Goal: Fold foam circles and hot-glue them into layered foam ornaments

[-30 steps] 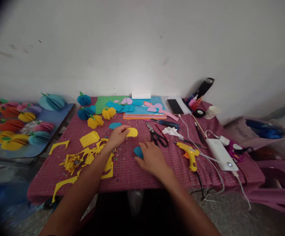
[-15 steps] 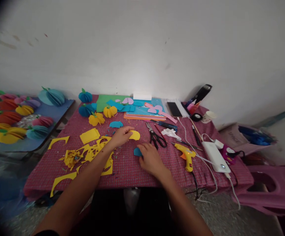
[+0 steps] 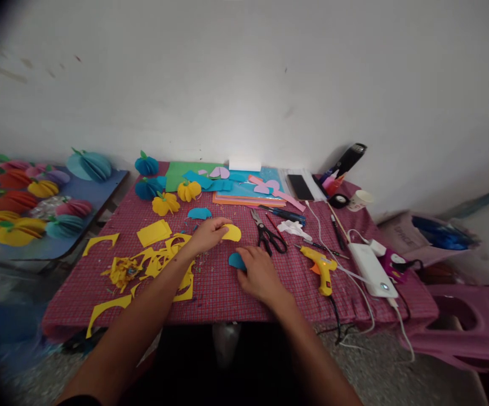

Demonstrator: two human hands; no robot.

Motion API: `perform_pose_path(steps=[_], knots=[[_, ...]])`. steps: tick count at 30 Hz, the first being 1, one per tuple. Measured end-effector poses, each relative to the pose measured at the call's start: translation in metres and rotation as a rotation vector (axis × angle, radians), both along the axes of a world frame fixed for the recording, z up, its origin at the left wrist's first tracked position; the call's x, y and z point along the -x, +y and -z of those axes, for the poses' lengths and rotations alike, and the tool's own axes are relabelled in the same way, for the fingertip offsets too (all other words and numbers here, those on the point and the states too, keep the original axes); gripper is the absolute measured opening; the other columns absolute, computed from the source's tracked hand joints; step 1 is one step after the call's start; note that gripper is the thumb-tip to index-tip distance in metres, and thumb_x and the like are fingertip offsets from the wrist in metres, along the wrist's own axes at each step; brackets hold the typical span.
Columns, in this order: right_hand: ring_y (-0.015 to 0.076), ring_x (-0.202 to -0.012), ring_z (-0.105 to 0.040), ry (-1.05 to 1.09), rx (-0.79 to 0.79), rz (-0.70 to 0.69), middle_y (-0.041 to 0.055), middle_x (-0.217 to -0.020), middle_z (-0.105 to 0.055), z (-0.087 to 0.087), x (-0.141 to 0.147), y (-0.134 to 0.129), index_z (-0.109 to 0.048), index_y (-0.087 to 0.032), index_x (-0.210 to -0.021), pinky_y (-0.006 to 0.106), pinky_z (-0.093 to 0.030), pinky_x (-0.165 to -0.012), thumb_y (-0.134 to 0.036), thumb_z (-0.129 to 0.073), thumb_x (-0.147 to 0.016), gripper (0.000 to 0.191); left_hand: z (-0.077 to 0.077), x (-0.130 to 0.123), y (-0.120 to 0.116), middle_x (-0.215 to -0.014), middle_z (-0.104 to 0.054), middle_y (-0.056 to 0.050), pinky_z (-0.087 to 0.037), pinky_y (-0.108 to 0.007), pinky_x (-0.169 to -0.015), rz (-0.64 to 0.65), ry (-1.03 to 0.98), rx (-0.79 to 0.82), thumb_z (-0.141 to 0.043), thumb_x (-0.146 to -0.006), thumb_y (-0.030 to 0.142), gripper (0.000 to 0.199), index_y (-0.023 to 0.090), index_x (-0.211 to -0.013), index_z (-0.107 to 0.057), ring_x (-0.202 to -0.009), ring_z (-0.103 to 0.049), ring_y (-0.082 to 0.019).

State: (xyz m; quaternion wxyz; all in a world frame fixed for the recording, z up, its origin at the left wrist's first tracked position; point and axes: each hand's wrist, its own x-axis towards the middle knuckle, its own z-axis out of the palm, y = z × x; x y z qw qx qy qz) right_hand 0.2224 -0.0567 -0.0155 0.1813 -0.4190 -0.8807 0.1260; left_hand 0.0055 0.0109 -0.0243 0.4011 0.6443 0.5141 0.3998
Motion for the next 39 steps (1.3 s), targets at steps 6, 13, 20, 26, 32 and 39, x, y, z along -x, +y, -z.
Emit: perform_pose_path(steps=[6, 13, 20, 26, 32, 39], knots=[[0.0284, -0.119, -0.055, -0.024, 0.013, -0.011, 0.0119, -0.128, -0.064, -0.002, 0.001, -0.004, -0.059, -0.018, -0.128, 0.048, -0.039, -0.107, -0.019, -0.057, -0.085, 0.043, -0.002, 0.0, -0.001, -0.101, -0.075, -0.006, -0.051, -0.027, -0.067, -0.008, 0.007, 0.016, -0.052, -0.088, 0.024, 0.033, 0.019, -0.115, -0.07, -0.074, -0.065, -0.017], [0.0271, -0.114, -0.055, -0.033, 0.03, 0.012, 0.0101, -0.123, -0.065, -0.011, 0.004, -0.011, -0.061, -0.019, -0.124, 0.044, -0.042, -0.102, -0.017, -0.058, -0.085, 0.039, -0.004, -0.001, -0.002, -0.098, -0.074, -0.007, -0.048, -0.023, -0.058, 0.005, -0.018, 0.046, -0.055, -0.086, 0.026, 0.031, 0.017, -0.113, -0.069, -0.066, -0.062, -0.014], [0.0277, -0.117, -0.054, -0.034, 0.033, 0.003, 0.0107, -0.125, -0.064, -0.017, 0.004, -0.013, -0.059, -0.02, -0.127, 0.045, -0.041, -0.102, -0.017, -0.059, -0.083, 0.044, 0.006, -0.001, 0.003, -0.099, -0.073, -0.006, -0.048, -0.024, -0.054, -0.005, -0.016, 0.046, -0.054, -0.088, 0.031, 0.035, 0.018, -0.117, -0.067, -0.057, -0.059, -0.013], [0.0268, -0.115, -0.054, -0.018, 0.037, 0.0, 0.0097, -0.124, -0.064, -0.016, 0.003, -0.012, -0.06, -0.02, -0.123, 0.045, -0.042, -0.101, -0.019, -0.061, -0.084, 0.039, 0.008, 0.0, 0.003, -0.099, -0.074, -0.006, -0.047, -0.024, -0.053, -0.007, -0.015, 0.071, -0.056, -0.087, 0.03, 0.036, 0.018, -0.119, -0.067, -0.054, -0.058, -0.012], [0.0278, -0.113, -0.055, -0.016, 0.03, -0.01, 0.0107, -0.121, -0.065, -0.014, 0.004, -0.012, -0.06, -0.019, -0.123, 0.045, -0.042, -0.1, -0.018, -0.06, -0.084, 0.04, 0.005, 0.0, 0.002, -0.098, -0.074, -0.005, -0.047, -0.023, -0.053, -0.004, -0.038, 0.076, -0.056, -0.087, 0.03, 0.035, 0.019, -0.117, -0.068, -0.056, -0.058, -0.012], [0.03, -0.118, -0.054, 0.016, -0.026, -0.052, 0.0128, -0.128, -0.063, -0.011, 0.005, -0.006, -0.057, -0.019, -0.13, 0.049, -0.042, -0.103, -0.016, -0.058, -0.083, 0.047, 0.001, -0.001, -0.001, -0.101, -0.073, -0.006, -0.048, -0.024, -0.057, 0.005, 0.003, 0.034, -0.053, -0.088, 0.027, 0.033, 0.018, -0.117, -0.067, -0.06, -0.06, -0.012]])
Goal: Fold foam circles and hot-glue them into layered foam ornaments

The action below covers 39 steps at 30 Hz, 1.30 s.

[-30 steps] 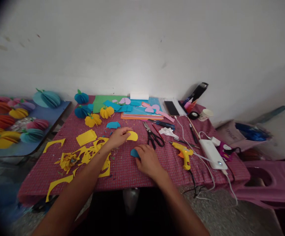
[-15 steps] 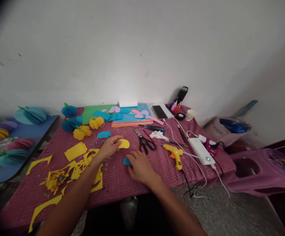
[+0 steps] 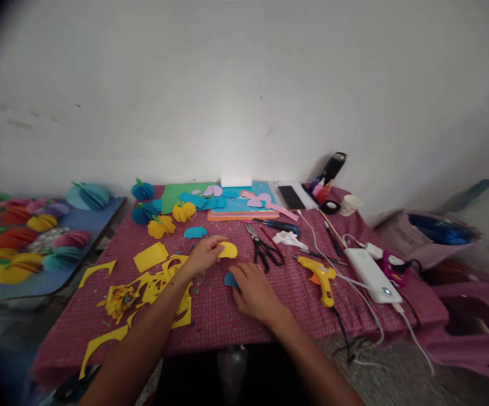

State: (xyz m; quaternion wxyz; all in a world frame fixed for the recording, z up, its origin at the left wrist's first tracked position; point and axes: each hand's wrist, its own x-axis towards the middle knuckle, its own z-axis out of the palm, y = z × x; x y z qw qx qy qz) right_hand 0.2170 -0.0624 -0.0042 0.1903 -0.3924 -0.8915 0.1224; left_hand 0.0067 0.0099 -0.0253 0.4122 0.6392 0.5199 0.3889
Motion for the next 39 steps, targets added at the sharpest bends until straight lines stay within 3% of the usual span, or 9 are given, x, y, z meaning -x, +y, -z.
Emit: perform_pose_path(steps=[6, 11, 14, 17, 20, 25, 30, 32, 39], knots=[[0.0307, -0.118, -0.057, 0.018, -0.025, -0.023, 0.0124, -0.129, -0.063, 0.003, -0.003, 0.012, -0.062, -0.022, -0.125, 0.051, -0.045, -0.102, -0.018, -0.058, -0.084, 0.041, -0.002, -0.001, -0.002, -0.103, -0.074, -0.009, -0.051, -0.026, -0.061, -0.047, -0.009, 0.006, -0.052, -0.088, 0.024, 0.036, 0.017, -0.121, -0.066, -0.067, -0.064, -0.015], [0.0297, -0.111, -0.063, 0.287, -0.032, 0.15, 0.0123, -0.118, -0.068, 0.002, -0.004, 0.049, -0.065, -0.025, -0.118, 0.048, -0.049, -0.097, -0.027, -0.055, -0.09, 0.03, -0.003, -0.002, -0.002, -0.103, -0.074, -0.009, -0.053, -0.027, -0.068, -0.038, -0.033, 0.0, -0.054, -0.088, 0.023, 0.039, 0.017, -0.125, -0.064, -0.075, -0.065, -0.017], [0.0274, -0.096, -0.067, 0.412, 0.14, 0.2, 0.0115, -0.11, -0.071, 0.0, 0.005, 0.079, -0.065, -0.022, -0.117, 0.041, -0.054, -0.082, -0.036, -0.056, -0.089, 0.033, -0.007, -0.003, -0.003, -0.104, -0.073, -0.008, -0.053, -0.026, -0.067, -0.005, -0.1, 0.015, -0.053, -0.09, 0.026, 0.042, 0.016, -0.13, -0.061, -0.073, -0.064, -0.015], [0.0214, -0.077, -0.065, 0.443, 0.423, 0.123, 0.0057, -0.087, -0.072, -0.003, 0.018, 0.103, -0.069, -0.021, -0.093, 0.032, -0.051, -0.066, -0.036, -0.054, -0.088, 0.022, -0.01, -0.002, -0.004, -0.104, -0.072, -0.008, -0.052, -0.025, -0.067, -0.002, -0.155, 0.003, -0.053, -0.09, 0.027, 0.04, 0.016, -0.128, -0.061, -0.073, -0.063, -0.014], [0.017, -0.061, -0.056, 0.44, 0.535, 0.089, 0.0009, -0.069, -0.065, -0.005, 0.027, 0.115, -0.067, -0.02, -0.076, 0.027, -0.041, -0.055, -0.035, -0.055, -0.085, 0.021, -0.008, -0.001, -0.002, -0.103, -0.072, -0.007, -0.052, -0.025, -0.067, -0.033, -0.175, -0.005, -0.052, -0.09, 0.026, 0.036, 0.017, -0.124, -0.063, -0.072, -0.063, -0.014], [0.0169, -0.06, -0.053, 0.482, 0.435, 0.173, 0.0001, -0.068, -0.062, 0.003, 0.031, 0.119, -0.064, -0.02, -0.078, 0.028, -0.038, -0.055, -0.039, -0.053, -0.086, 0.024, -0.006, 0.002, 0.002, -0.102, -0.071, -0.005, -0.052, -0.026, -0.078, -0.18, -0.164, -0.078, -0.053, -0.086, 0.016, 0.036, 0.018, -0.12, -0.064, -0.084, -0.064, -0.015], [0.0212, -0.071, -0.06, 0.423, 0.29, 0.281, 0.0042, -0.079, -0.068, 0.014, 0.017, 0.118, -0.066, -0.019, -0.084, 0.032, -0.043, -0.065, -0.041, -0.05, -0.088, 0.027, -0.012, 0.011, 0.001, -0.103, -0.062, -0.004, -0.049, -0.027, -0.082, -0.353, 0.055, -0.215, -0.053, -0.069, -0.002, 0.055, 0.02, -0.118, -0.068, -0.082, -0.057, -0.014], [0.0222, -0.074, -0.062, 0.338, 0.24, 0.282, 0.0047, -0.081, -0.07, 0.015, 0.011, 0.118, -0.067, -0.02, -0.086, 0.033, -0.042, -0.067, -0.039, -0.049, -0.089, 0.026, -0.013, 0.012, 0.001, -0.099, -0.06, -0.003, -0.049, -0.026, -0.079, -0.345, 0.071, -0.219, -0.052, -0.069, -0.002, 0.056, 0.021, -0.117, -0.068, -0.08, -0.056, -0.014], [0.0227, -0.072, -0.062, 0.158, 0.203, 0.228, 0.0059, -0.08, -0.071, 0.011, 0.008, 0.117, -0.067, -0.021, -0.082, 0.033, -0.038, -0.064, -0.033, -0.047, -0.09, 0.025, -0.003, 0.006, 0.001, -0.088, -0.066, -0.001, -0.05, -0.027, -0.08, -0.254, -0.027, -0.17, -0.06, -0.08, 0.011, 0.025, 0.019, -0.101, -0.071, -0.08, -0.06, -0.014]])
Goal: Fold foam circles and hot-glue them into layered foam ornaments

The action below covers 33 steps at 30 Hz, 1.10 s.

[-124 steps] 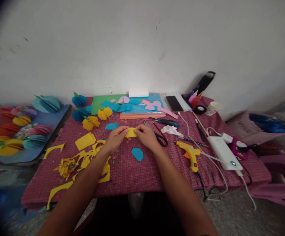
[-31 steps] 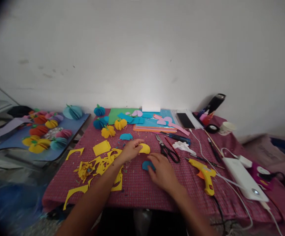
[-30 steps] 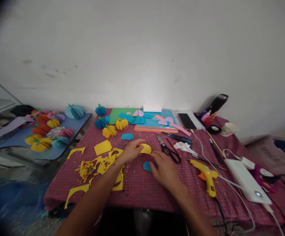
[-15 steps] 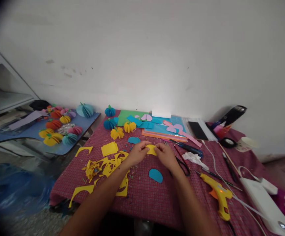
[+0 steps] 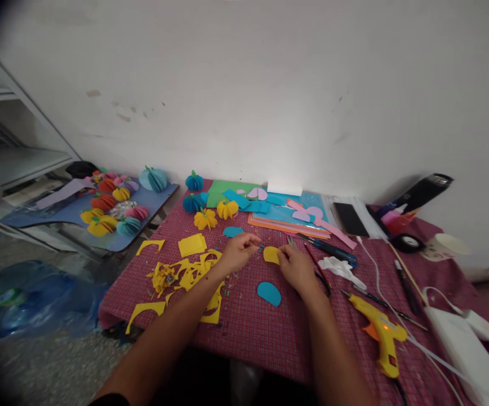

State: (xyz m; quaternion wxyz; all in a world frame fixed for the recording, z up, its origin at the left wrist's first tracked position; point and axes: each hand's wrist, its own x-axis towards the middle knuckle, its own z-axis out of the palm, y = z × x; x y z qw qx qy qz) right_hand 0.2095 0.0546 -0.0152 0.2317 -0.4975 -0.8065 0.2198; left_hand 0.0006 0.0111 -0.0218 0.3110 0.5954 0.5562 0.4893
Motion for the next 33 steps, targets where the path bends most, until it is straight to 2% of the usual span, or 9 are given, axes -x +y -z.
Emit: perform_pose_path(steps=[5, 9, 14, 17, 20, 24, 27, 30, 33], knots=[[0.0222, -0.071, -0.061, 0.094, -0.003, -0.014, 0.0058, -0.079, -0.07, 0.002, 0.003, -0.002, -0.066, -0.021, -0.08, 0.032, -0.039, -0.063, -0.033, -0.048, -0.088, 0.023, 0.0, 0.005, 0.001, -0.093, -0.07, -0.003, -0.05, -0.028, -0.081, -0.04, -0.023, -0.04, -0.061, -0.082, 0.015, 0.017, 0.019, -0.095, -0.072, -0.086, -0.063, -0.016], [0.0201, -0.066, -0.058, 0.33, 0.126, 0.022, 0.0024, -0.073, -0.067, 0.0, 0.007, -0.004, -0.065, -0.021, -0.08, 0.03, -0.041, -0.06, -0.037, -0.05, -0.086, 0.022, 0.0, 0.006, 0.004, -0.089, -0.071, -0.003, -0.052, -0.027, -0.072, -0.051, -0.183, 0.044, -0.056, -0.088, 0.024, 0.021, 0.018, -0.103, -0.07, -0.077, -0.064, -0.015], [0.0156, -0.054, -0.05, 0.478, 0.25, 0.024, -0.0031, -0.061, -0.058, -0.003, 0.012, -0.009, -0.064, -0.021, -0.083, 0.027, -0.037, -0.053, -0.039, -0.054, -0.086, 0.021, 0.0, -0.004, 0.003, -0.075, -0.067, -0.001, -0.049, -0.024, -0.061, 0.127, -0.361, 0.221, -0.062, -0.087, 0.035, 0.03, 0.015, -0.109, -0.066, -0.062, -0.06, -0.011], [0.0144, -0.053, -0.05, 0.512, 0.254, 0.001, -0.0034, -0.061, -0.057, -0.005, 0.014, -0.012, -0.065, -0.02, -0.082, 0.027, -0.037, -0.053, -0.04, -0.056, -0.087, 0.022, -0.001, -0.009, 0.0, -0.071, -0.065, 0.0, -0.047, -0.022, -0.057, 0.213, -0.42, 0.294, -0.066, -0.083, 0.036, 0.027, 0.014, -0.099, -0.065, -0.057, -0.058, -0.01], [0.0141, -0.052, -0.05, 0.58, 0.329, -0.01, -0.0035, -0.061, -0.058, -0.009, 0.015, -0.013, -0.067, -0.02, -0.09, 0.026, -0.037, -0.051, -0.042, -0.057, -0.087, 0.024, -0.003, -0.01, -0.001, -0.065, -0.063, 0.001, -0.045, -0.021, -0.053, 0.185, -0.453, 0.305, -0.067, -0.08, 0.035, 0.023, 0.014, -0.088, -0.063, -0.053, -0.055, -0.009], [0.0143, -0.053, -0.052, 0.682, 0.369, 0.053, -0.0022, -0.067, -0.063, -0.012, 0.014, -0.012, -0.066, -0.021, -0.099, 0.026, -0.038, -0.051, -0.047, -0.063, -0.082, 0.031, -0.005, -0.008, 0.0, -0.068, -0.064, 0.001, -0.046, -0.021, -0.053, 0.128, -0.466, 0.284, -0.067, -0.08, 0.037, 0.026, 0.014, -0.09, -0.064, -0.055, -0.057, -0.009], [0.0139, -0.055, -0.052, 0.733, 0.356, 0.071, -0.0013, -0.072, -0.065, -0.011, 0.012, -0.01, -0.064, -0.022, -0.092, 0.026, -0.04, -0.052, -0.049, -0.07, -0.077, 0.032, -0.006, -0.008, -0.001, -0.068, -0.064, 0.001, -0.046, -0.021, -0.052, 0.148, -0.427, 0.283, -0.066, -0.082, 0.04, 0.026, 0.014, -0.085, -0.063, -0.054, -0.056, -0.009], [0.013, -0.054, -0.05, 0.683, 0.317, 0.052, -0.0026, -0.065, -0.06, -0.01, 0.01, -0.01, -0.06, -0.021, -0.077, 0.025, -0.039, -0.052, -0.049, -0.07, -0.079, 0.03, -0.007, -0.009, -0.003, -0.065, -0.064, 0.001, -0.045, -0.021, -0.05, 0.179, -0.376, 0.3, -0.064, -0.085, 0.044, 0.03, 0.015, -0.081, -0.062, -0.051, -0.055, -0.009], [0.0124, -0.051, -0.047, 0.618, 0.288, 0.056, -0.0034, -0.058, -0.057, -0.01, 0.007, -0.01, -0.06, -0.02, -0.071, 0.025, -0.036, -0.05, -0.047, -0.066, -0.083, 0.03, -0.007, -0.009, -0.004, -0.065, -0.065, 0.0, -0.044, -0.021, -0.048, 0.192, -0.348, 0.326, -0.061, -0.086, 0.05, 0.035, 0.016, -0.08, -0.061, -0.05, -0.056, -0.01]])
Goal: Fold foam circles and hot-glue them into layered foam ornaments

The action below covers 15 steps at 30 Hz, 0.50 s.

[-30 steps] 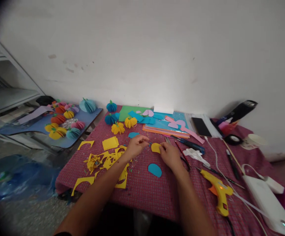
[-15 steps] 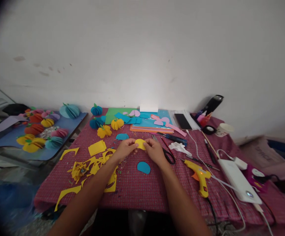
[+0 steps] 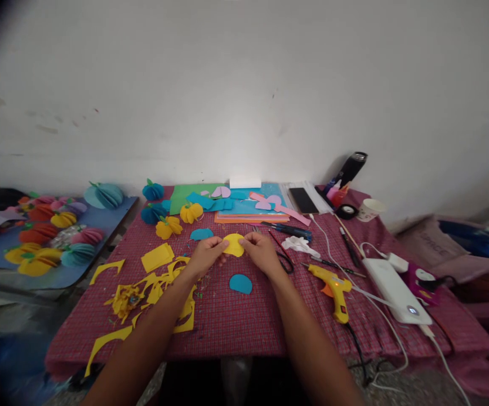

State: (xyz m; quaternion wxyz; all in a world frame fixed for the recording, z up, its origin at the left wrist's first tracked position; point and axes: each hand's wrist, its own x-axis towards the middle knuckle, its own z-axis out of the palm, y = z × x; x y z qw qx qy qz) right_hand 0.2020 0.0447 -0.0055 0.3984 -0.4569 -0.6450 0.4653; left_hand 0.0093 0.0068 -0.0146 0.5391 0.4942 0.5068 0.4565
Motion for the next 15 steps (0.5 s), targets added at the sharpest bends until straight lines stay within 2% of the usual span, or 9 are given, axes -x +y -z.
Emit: perform_pose_path(steps=[3, 7, 12, 15], knots=[[0.0122, -0.049, -0.046, -0.026, 0.007, -0.007, -0.0037, -0.055, -0.057, -0.0011, -0.0016, -0.0003, -0.06, -0.02, -0.068, 0.025, -0.034, -0.049, -0.047, -0.062, -0.086, 0.032, 0.0, 0.0004, 0.0004, -0.067, -0.064, 0.0, -0.044, -0.021, -0.048, 0.017, -0.008, 0.009, -0.061, -0.086, 0.053, 0.038, 0.015, -0.083, -0.062, -0.051, -0.056, -0.01], [0.0128, -0.049, -0.047, -0.062, 0.0, -0.007, -0.0031, -0.055, -0.058, 0.0, -0.0026, 0.0016, -0.068, -0.02, -0.072, 0.025, -0.034, -0.049, -0.048, -0.059, -0.087, 0.034, 0.0027, 0.0011, 0.0027, -0.066, -0.063, 0.001, -0.046, -0.02, -0.05, 0.016, -0.023, 0.005, -0.066, -0.084, 0.046, 0.032, 0.015, -0.089, -0.063, -0.052, -0.056, -0.009], [0.015, -0.055, -0.051, -0.08, -0.093, 0.093, -0.001, -0.063, -0.063, 0.0008, -0.0059, 0.0065, -0.076, -0.02, -0.085, 0.026, -0.035, -0.051, -0.048, -0.057, -0.087, 0.034, 0.0072, 0.0029, 0.005, -0.063, -0.063, 0.002, -0.044, -0.019, -0.048, -0.002, 0.033, 0.024, -0.065, -0.084, 0.039, 0.024, 0.016, -0.089, -0.061, -0.048, -0.054, -0.009], [0.0153, -0.055, -0.049, -0.086, -0.096, 0.152, -0.0007, -0.06, -0.06, -0.0023, -0.0089, 0.0082, -0.072, -0.019, -0.076, 0.026, -0.034, -0.051, -0.049, -0.06, -0.084, 0.033, 0.0061, 0.0026, 0.0041, -0.072, -0.067, 0.0, -0.043, -0.019, -0.047, 0.015, 0.101, 0.031, -0.063, -0.085, 0.035, 0.021, 0.016, -0.094, -0.063, -0.049, -0.056, -0.008]])
